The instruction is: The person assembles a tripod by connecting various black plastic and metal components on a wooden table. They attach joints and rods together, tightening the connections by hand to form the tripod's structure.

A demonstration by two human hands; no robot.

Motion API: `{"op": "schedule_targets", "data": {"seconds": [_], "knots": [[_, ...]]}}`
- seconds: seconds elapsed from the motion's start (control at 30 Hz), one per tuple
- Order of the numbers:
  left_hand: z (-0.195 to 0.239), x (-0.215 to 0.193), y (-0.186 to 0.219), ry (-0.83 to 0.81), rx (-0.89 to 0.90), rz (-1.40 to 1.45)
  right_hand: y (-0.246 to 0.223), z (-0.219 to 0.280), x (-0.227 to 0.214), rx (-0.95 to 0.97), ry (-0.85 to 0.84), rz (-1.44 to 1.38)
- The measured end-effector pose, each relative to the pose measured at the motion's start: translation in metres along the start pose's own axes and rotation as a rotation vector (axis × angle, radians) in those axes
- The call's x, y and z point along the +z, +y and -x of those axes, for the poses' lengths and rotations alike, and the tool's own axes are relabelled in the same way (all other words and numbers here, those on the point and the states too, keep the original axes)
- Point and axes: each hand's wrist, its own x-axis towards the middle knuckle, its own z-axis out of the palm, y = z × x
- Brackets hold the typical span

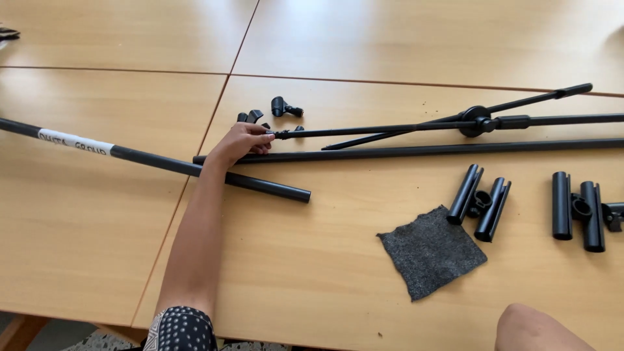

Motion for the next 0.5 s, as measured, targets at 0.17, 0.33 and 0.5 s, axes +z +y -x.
{"op": "schedule_targets", "data": {"seconds": [0.17,0.33,0.5], "knots": [[-0.006,-0.001,-0.005,-0.014,-0.011,0.000,-0.175,-0.098,0.014,0.001,0.009,-0.003],[-0.005,0.000,0.000,0.007,-0.024,0.021,-0.192,-0.116,0.022,-0.021,0.011,-0.020],[-0.019,-0.004,-0.017,0.007,-0.016,0.041,-0.188,-0.103,0.035,-0.003,-0.008,-0.054]]}}
